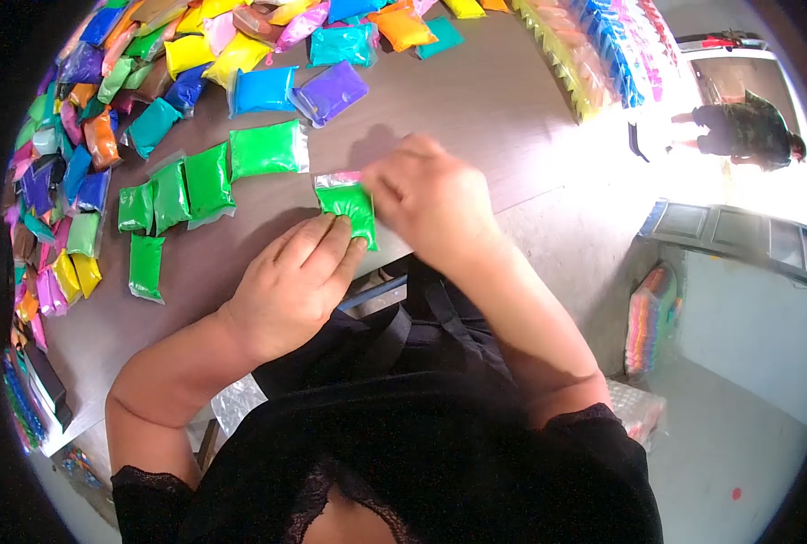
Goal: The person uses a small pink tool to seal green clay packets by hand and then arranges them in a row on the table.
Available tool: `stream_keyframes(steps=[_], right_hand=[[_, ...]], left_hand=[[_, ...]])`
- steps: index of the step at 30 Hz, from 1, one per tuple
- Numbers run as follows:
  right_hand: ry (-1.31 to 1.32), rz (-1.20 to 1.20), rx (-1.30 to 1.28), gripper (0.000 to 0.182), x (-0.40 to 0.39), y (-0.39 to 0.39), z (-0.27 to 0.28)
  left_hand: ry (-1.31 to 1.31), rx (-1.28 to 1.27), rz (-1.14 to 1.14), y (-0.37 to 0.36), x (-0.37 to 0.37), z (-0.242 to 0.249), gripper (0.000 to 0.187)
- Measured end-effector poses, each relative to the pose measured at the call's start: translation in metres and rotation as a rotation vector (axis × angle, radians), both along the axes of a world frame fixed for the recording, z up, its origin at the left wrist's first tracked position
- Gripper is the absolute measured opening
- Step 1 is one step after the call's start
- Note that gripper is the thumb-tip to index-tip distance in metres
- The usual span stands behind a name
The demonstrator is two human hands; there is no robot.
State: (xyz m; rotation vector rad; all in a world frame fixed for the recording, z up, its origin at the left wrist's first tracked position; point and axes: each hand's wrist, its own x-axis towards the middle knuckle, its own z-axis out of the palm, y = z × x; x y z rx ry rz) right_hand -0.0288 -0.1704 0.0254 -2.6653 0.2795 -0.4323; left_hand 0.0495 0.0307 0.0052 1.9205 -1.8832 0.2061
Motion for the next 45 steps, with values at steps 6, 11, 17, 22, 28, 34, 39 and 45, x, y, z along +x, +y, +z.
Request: stream_keyframes(steps=[6, 11, 17, 22, 28, 34, 39, 45], right_hand=[[0.04, -0.011, -0.031, 0.009, 0.016, -0.013, -0.006], [0.085, -0.091, 0.442, 0.015, 0.007, -0.01, 0.006], [0.407, -0.194, 0.708, 0.022, -0.008, -0.007, 0.017], [0.287, -0.181, 0.929, 0.015, -0.033, -0.013, 0.003], [-0.17, -0.23, 1.566, 0.012, -0.032, 0.026, -0.006], [-0.079, -0.332, 1.349, 0.015, -0.029, 0.02, 0.002], [0.041, -0.367, 1.344, 0.02, -0.027, 0.026, 0.014], [0.09, -0.199, 1.298, 0.014, -0.029, 0.017, 0.014]], left_hand=[[-0.02, 0.001, -0.002, -0.001, 0.002, 0.002, 0.033], [0.089, -0.05, -0.033, -0.003, 0.007, 0.001, 0.02], [0.26, -0.049, -0.02, -0.001, 0.011, -0.002, 0.019], [0.797, -0.196, 0.061, -0.011, 0.016, -0.005, 0.046], [2.033, -0.066, -0.197, -0.012, 0.02, -0.005, 0.053], [2.165, -0.199, -0.081, -0.016, 0.023, -0.004, 0.033], [2.033, -0.092, -0.014, -0.013, 0.021, -0.005, 0.029], [2.122, -0.117, -0.027, -0.01, 0.028, -0.001, 0.032]])
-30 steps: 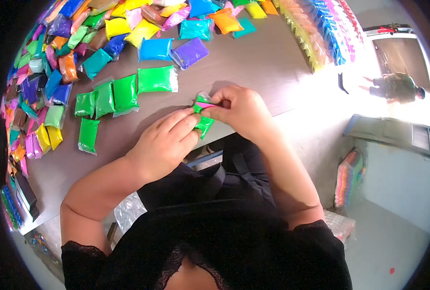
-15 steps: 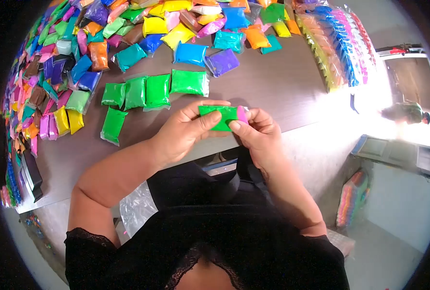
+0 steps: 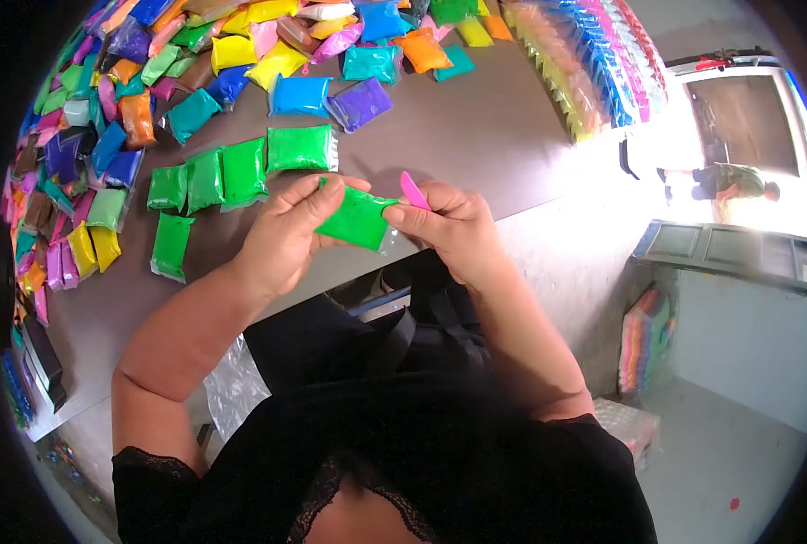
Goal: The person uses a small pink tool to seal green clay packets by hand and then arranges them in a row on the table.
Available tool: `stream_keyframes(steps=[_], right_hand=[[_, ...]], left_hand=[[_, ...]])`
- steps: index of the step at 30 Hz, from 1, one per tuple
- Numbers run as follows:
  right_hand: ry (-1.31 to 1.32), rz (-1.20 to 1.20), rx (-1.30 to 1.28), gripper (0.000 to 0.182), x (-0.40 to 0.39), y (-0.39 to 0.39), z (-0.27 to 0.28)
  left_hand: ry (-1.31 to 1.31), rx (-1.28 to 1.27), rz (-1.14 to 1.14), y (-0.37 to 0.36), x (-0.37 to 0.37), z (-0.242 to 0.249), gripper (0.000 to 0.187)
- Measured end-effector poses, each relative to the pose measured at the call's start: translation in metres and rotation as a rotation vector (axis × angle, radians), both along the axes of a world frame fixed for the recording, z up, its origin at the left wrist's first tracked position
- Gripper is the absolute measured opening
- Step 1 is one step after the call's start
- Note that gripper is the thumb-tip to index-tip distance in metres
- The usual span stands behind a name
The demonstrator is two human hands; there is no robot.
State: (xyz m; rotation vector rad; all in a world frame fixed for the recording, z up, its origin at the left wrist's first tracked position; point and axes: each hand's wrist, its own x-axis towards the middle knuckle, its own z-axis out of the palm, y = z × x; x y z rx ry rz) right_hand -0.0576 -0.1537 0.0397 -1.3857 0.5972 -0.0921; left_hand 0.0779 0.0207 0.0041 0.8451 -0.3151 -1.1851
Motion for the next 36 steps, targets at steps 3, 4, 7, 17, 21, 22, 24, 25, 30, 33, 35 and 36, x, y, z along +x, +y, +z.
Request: stream_keyframes(steps=[3, 4, 7, 17, 21, 22, 24, 25, 30, 33, 35, 36], right_hand=[[-0.007, 0.025, 0.023, 0.012, 0.001, 0.0, -0.003], [0.004, -0.007, 0.055, 0.012, 0.002, 0.002, -0.004], [-0.061, -0.188, 0.281, 0.012, 0.011, 0.017, -0.003], [0.028, -0.247, -0.69, 0.023, 0.014, -0.014, -0.037], [-0.1, -0.201, -0.861, 0.016, 0.02, -0.014, -0.041], [-0.142, -0.133, -1.027, 0.013, 0.02, -0.01, -0.04], [-0.176, -0.14, -1.036, 0.011, 0.019, -0.009, -0.04], [-0.204, -0.16, -1.061, 0.008, 0.019, -0.009, -0.04], [-0.187, -0.149, -1.045, 0.008, 0.019, -0.006, -0.035], [-0.206, -0.145, -1.024, 0.008, 0.018, -0.009, -0.04], [-0.228, -0.113, -1.001, 0.008, 0.018, -0.01, -0.038], [-0.227, -0.093, -1.013, 0.008, 0.018, -0.009, -0.037]], left_hand=[[0.087, -0.042, -0.018, 0.002, 0.004, 0.0, 0.034], [0.141, -0.077, -0.015, 0.001, 0.005, 0.0, 0.036], [0.078, -0.201, 0.112, -0.003, -0.004, -0.011, 0.042], [-0.419, 0.012, 0.155, 0.003, 0.002, -0.005, 0.033], [-1.312, -0.055, 0.236, 0.002, -0.008, 0.007, 0.051], [-1.487, 0.027, 0.171, 0.005, -0.007, 0.012, 0.056], [-1.665, 0.133, 0.091, 0.005, -0.013, 0.019, 0.063], [-1.761, 0.344, -0.059, 0.0, -0.018, 0.018, 0.07], [-2.206, 0.592, 0.057, 0.002, -0.031, 0.011, 0.074], [-2.088, 0.55, 0.126, 0.022, -0.006, 0.046, 0.061], [-2.047, 0.787, 0.246, 0.056, 0.021, 0.057, 0.052], [-2.037, 0.885, 0.416, 0.073, 0.031, 0.048, 0.051]])
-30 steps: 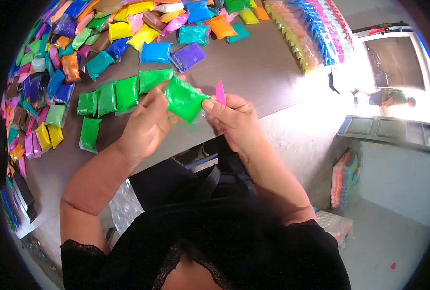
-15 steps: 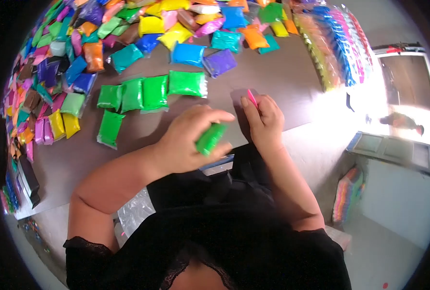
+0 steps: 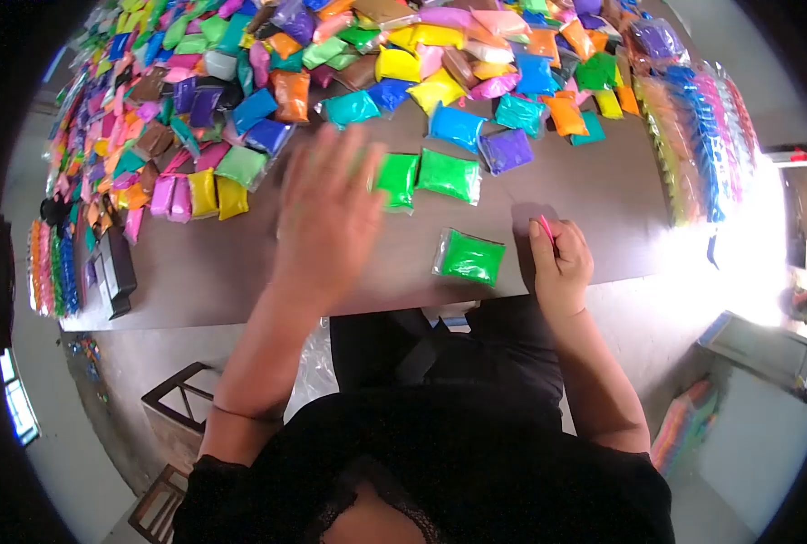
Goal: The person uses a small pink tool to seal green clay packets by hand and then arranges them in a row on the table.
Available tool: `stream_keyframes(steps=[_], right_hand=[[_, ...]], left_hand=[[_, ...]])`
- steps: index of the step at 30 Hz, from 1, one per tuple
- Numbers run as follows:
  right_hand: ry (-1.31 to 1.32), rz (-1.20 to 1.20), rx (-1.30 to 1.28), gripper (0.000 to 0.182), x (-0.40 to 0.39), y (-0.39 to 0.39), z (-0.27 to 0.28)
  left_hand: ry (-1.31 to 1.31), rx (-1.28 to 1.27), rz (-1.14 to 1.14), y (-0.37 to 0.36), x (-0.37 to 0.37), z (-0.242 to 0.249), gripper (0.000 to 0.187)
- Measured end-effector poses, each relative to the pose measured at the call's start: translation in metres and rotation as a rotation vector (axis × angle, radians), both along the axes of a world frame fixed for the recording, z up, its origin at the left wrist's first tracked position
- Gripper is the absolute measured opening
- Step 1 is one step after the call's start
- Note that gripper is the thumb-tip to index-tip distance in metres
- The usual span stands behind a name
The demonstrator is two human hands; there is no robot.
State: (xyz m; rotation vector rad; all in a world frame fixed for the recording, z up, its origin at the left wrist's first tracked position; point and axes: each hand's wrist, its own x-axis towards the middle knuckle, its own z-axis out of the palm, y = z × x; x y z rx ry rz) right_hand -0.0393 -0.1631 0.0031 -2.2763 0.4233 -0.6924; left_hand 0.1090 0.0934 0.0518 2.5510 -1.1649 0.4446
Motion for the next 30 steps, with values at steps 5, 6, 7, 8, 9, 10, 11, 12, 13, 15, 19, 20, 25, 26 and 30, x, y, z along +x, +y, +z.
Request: stream_keyframes(steps=[5, 6, 7, 8, 9, 10, 11, 12, 13, 15, 19, 20, 25, 26, 30], right_hand=[[0.002, 0.071, 0.025, 0.008, -0.001, -0.002, -0.002], [-0.02, 0.097, 0.018, 0.007, -0.001, -0.004, -0.003], [-0.04, 0.12, 0.01, 0.007, -0.002, -0.006, -0.003], [-0.048, 0.128, 0.012, 0.007, -0.004, -0.008, -0.003], [-0.034, 0.126, 0.037, 0.007, -0.004, -0.008, -0.002], [-0.021, 0.124, 0.063, 0.008, -0.003, -0.007, -0.002], [-0.032, 0.13, 0.066, 0.008, -0.002, -0.006, -0.003], [-0.002, 0.146, 0.053, 0.009, -0.001, -0.006, -0.002], [0.032, 0.145, 0.027, 0.01, -0.003, -0.01, 0.0], [0.08, 0.209, 0.121, 0.015, -0.003, -0.016, 0.008], [0.176, 0.372, 0.328, 0.018, -0.011, -0.047, 0.01], [0.213, 0.349, 0.307, 0.018, -0.015, -0.055, 0.012], [0.234, 0.297, 0.217, 0.016, -0.016, -0.088, 0.011], [0.176, 0.336, 0.11, 0.014, -0.011, -0.091, 0.014], [-0.116, 0.463, -0.17, 0.017, 0.035, -0.073, 0.019]], left_hand=[[0.119, -0.025, 0.162, 0.037, 0.003, -0.048, 0.042], [0.125, -0.059, 0.131, 0.038, 0.0, -0.049, 0.039], [0.118, -0.058, 0.14, 0.042, -0.004, -0.053, 0.039], [0.126, -0.07, 0.127, 0.047, -0.008, -0.055, 0.037], [0.131, -0.081, 0.114, 0.054, -0.009, -0.055, 0.036], [0.115, -0.08, 0.122, 0.06, -0.01, -0.05, 0.036], [0.059, 0.009, 0.118, 0.066, -0.011, -0.045, 0.036], [0.006, 0.092, 0.099, 0.067, -0.012, -0.041, 0.036], [0.002, 0.076, 0.074, 0.063, -0.014, -0.035, 0.036], [-0.094, 0.186, 0.226, 0.045, -0.024, -0.02, 0.037], [0.009, -0.009, 0.068, -0.015, -0.045, -0.014, 0.04], [0.077, -0.01, -0.035, -0.035, -0.054, -0.012, 0.043], [0.065, -0.12, 0.039, -0.072, -0.048, -0.035, 0.05], [0.04, -0.063, 0.089, -0.074, -0.039, -0.038, 0.05], [0.069, 0.011, 0.118, -0.078, -0.03, -0.05, 0.04]])
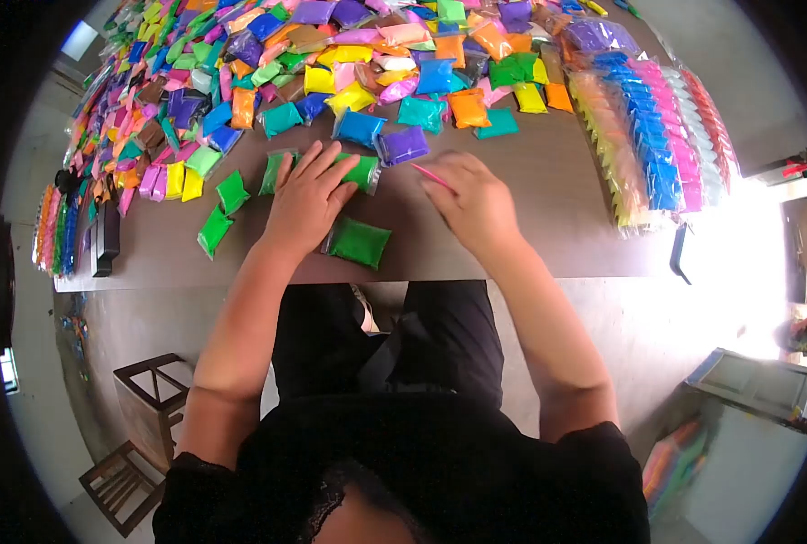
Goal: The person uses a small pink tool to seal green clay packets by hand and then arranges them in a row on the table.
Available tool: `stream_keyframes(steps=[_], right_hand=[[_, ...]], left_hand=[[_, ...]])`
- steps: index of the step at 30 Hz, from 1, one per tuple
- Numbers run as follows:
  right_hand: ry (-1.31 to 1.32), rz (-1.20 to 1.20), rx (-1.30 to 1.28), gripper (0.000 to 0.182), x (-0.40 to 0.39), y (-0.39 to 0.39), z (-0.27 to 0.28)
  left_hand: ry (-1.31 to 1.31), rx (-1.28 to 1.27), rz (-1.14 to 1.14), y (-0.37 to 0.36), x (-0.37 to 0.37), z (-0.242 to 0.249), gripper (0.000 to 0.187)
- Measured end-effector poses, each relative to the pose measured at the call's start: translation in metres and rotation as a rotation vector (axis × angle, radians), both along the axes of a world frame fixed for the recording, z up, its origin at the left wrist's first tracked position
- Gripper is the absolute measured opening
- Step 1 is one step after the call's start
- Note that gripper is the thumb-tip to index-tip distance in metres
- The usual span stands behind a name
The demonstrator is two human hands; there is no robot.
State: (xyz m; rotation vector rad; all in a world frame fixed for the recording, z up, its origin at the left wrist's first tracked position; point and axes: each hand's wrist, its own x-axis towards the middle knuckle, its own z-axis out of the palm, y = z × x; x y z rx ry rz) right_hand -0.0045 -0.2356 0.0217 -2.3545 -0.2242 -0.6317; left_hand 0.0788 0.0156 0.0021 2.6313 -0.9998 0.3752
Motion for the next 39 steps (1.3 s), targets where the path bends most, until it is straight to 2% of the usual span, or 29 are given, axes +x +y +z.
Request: stream_keyframes(steps=[1, 2, 4, 6, 7, 9, 10, 11, 13, 14, 15, 17, 19, 21, 22, 24, 25, 27, 31, 33, 35, 37, 39], right_hand=[[-0.007, 0.008, 0.003, 0.017, 0.016, 0.009, -0.002], [-0.052, 0.077, 0.011, 0.017, 0.032, 0.02, -0.006], [-0.103, 0.159, 0.032, 0.018, 0.051, 0.026, -0.014], [-0.003, 0.285, -0.125, 0.019, 0.064, 0.023, -0.02], [-0.011, 0.3, -0.12, 0.019, 0.071, 0.018, -0.018], [0.101, 0.127, -0.24, 0.021, 0.08, 0.004, -0.011], [0.0, 0.076, -0.198, 0.017, 0.083, 0.003, -0.009], [0.005, 0.09, -0.187, 0.017, 0.082, 0.007, -0.011], [-0.115, 0.244, 0.002, 0.012, 0.075, 0.018, -0.015], [-0.145, 0.406, 0.056, 0.01, 0.07, 0.022, -0.018], [-0.141, 0.414, 0.072, 0.01, 0.064, 0.022, -0.018], [0.023, 0.679, 0.192, 0.02, 0.052, 0.02, -0.012], [0.105, 0.748, 0.256, 0.019, 0.051, 0.02, -0.011], [0.047, 0.815, 0.236, 0.019, 0.054, 0.023, -0.016], [0.05, 0.817, 0.246, 0.019, 0.056, 0.022, -0.018], [0.031, 0.535, 0.277, 0.018, 0.062, 0.018, -0.017], [0.032, 0.537, 0.278, 0.018, 0.064, 0.015, -0.015], [0.242, 0.306, 0.365, 0.021, 0.065, 0.011, -0.013], [0.315, 0.284, 0.498, 0.025, 0.066, 0.008, -0.013], [0.328, 0.28, 0.526, 0.025, 0.066, 0.008, -0.013], [0.333, 0.275, 0.55, 0.025, 0.067, 0.008, -0.013], [0.293, 0.235, 0.593, 0.025, 0.066, 0.007, -0.014], [0.278, 0.228, 0.611, 0.024, 0.066, 0.006, -0.01]], left_hand=[[0.073, 0.024, 0.0, 0.002, 0.001, 0.0, 0.038], [0.048, -0.003, -0.016, 0.004, 0.0, 0.003, 0.03], [0.047, 0.02, -0.049, 0.017, 0.0, 0.009, 0.027], [0.075, 0.022, -0.095, 0.031, -0.001, 0.018, 0.019], [0.07, 0.028, -0.079, 0.039, 0.003, 0.019, 0.019], [-0.021, -0.07, -0.112, 0.058, 0.01, 0.018, 0.017], [0.028, -0.176, -0.04, 0.061, 0.01, 0.018, 0.02], [0.034, -0.166, -0.026, 0.062, 0.011, 0.017, 0.02], [0.019, -0.157, 0.128, 0.061, 0.013, 0.015, 0.027], [0.022, -0.145, 0.14, 0.062, 0.013, 0.015, 0.027], [0.059, -0.08, 0.191, 0.063, 0.012, 0.016, 0.03], [0.102, -0.003, 0.248, 0.062, 0.008, 0.021, 0.033], [-0.098, 0.043, 0.313, 0.059, -0.002, 0.026, 0.034], [-0.034, -0.028, 0.277, 0.042, -0.024, 0.034, 0.033], [0.025, -0.113, 0.233, 0.029, -0.038, 0.037, 0.032], [0.175, -0.073, 0.157, 0.004, -0.07, 0.045, 0.034], [0.207, -0.023, 0.095, -0.006, -0.083, 0.054, 0.035], [0.241, -0.042, 0.013, -0.014, -0.101, 0.048, 0.038], [0.191, 0.077, -0.029, -0.022, -0.11, 0.044, 0.039], [0.297, 0.024, -0.007, -0.037, -0.105, 0.045, 0.037], [0.246, -0.014, -0.008, -0.054, -0.086, 0.029, 0.036], [0.071, -0.099, 0.056, -0.064, -0.06, 0.018, 0.034], [-0.049, -0.128, 0.097, -0.057, -0.042, 0.029, 0.033]])
